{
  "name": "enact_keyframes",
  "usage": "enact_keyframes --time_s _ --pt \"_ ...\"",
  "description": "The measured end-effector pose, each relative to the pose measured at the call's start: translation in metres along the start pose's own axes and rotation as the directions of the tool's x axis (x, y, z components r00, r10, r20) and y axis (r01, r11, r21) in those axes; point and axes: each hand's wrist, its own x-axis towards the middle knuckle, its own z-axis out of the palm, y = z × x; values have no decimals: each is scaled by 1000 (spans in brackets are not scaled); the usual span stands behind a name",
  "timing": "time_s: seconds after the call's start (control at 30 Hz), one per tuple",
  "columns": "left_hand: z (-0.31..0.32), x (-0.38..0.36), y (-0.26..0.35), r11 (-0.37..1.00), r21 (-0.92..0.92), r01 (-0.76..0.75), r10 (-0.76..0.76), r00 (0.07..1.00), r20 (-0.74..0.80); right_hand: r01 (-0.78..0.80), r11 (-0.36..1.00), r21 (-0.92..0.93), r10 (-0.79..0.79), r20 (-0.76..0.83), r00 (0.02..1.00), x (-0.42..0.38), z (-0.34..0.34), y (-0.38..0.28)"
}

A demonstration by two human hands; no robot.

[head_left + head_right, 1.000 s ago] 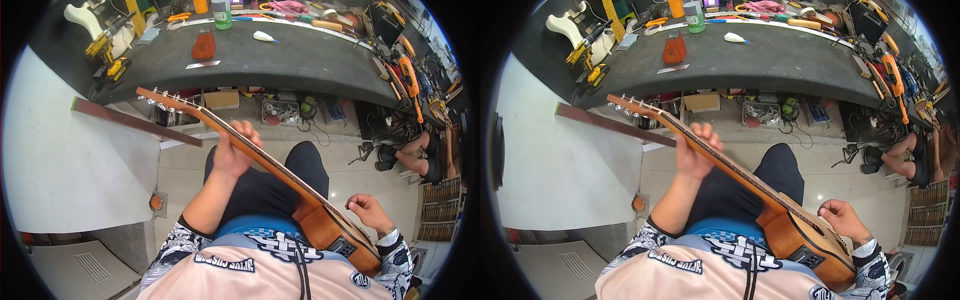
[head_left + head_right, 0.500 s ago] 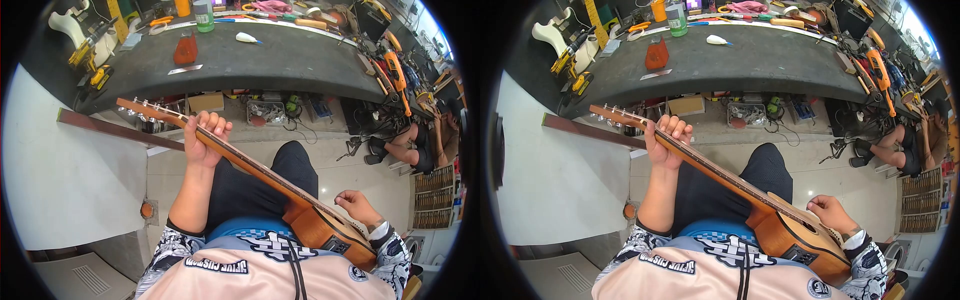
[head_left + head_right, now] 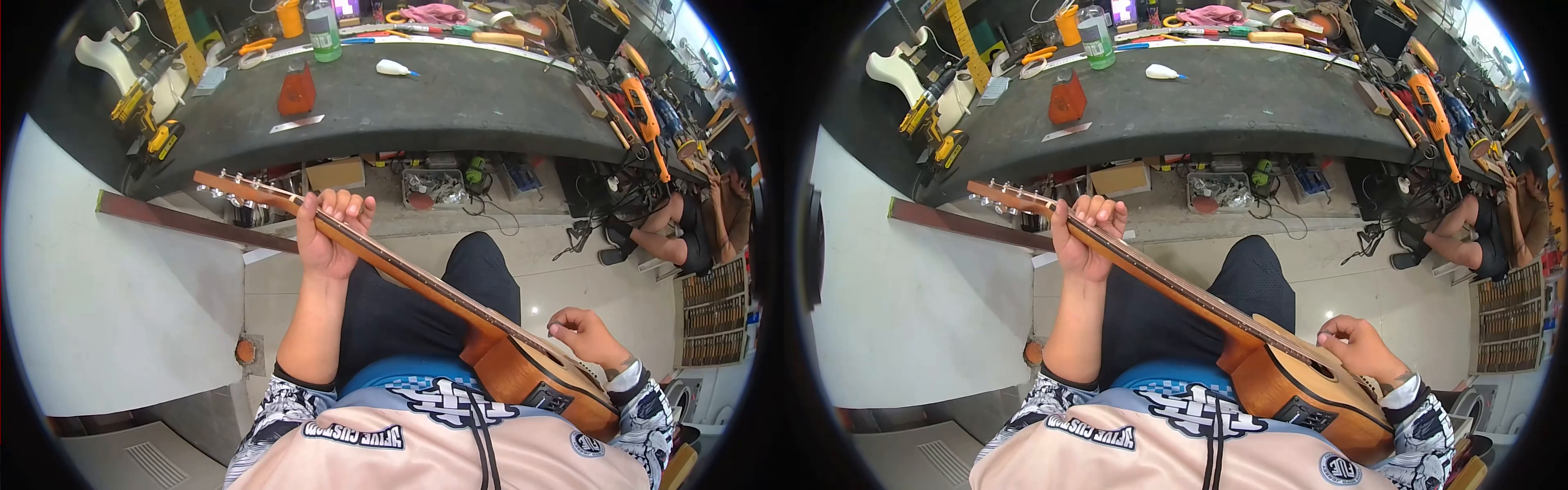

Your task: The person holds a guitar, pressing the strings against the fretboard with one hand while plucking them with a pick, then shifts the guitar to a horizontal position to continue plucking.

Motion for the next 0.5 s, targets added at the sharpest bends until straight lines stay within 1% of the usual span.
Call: enact_keyframes --time_s 0.1,0.17,0.2,0.3,0.33,0.37,0.4,0.43,0.47,0.5 --pt "-1 2 0 1000 -18 19 -18 1000 12 8 940 340 -76 186 980 -3 -3 -8" --pt "0 0 0 999 -31 35 -34 999 26 -119 992 50 112 118 987 2 1 19" --pt "1 0 0 999 -35 41 -40 999 35 -190 977 -94 197 65 978 5 2 29" --pt "4 -2 1 999 -23 37 -37 999 25 -209 957 -200 207 -29 978 2 0 8" --pt "5 -4 1 999 -14 34 -33 999 12 -11 985 -170 19 47 999 -1 -4 -3" --pt "5 -5 1 999 -18 28 -28 1000 1 185 975 -120 -172 111 979 -5 -8 -14" --pt "4 -5 1 999 -20 26 -26 1000 -6 373 926 -57 -360 159 919 -8 -10 -20" --pt "3 -4 1 999 -25 25 -25 1000 -10 291 946 141 -312 156 937 -10 -10 -19" --pt "3 -4 0 999 -28 26 -27 1000 -7 197 922 334 -263 164 951 -13 -12 -18" --pt "3 -4 0 999 -33 28 -28 1000 -3 97 854 511 -217 180 959 -15 -13 -16"
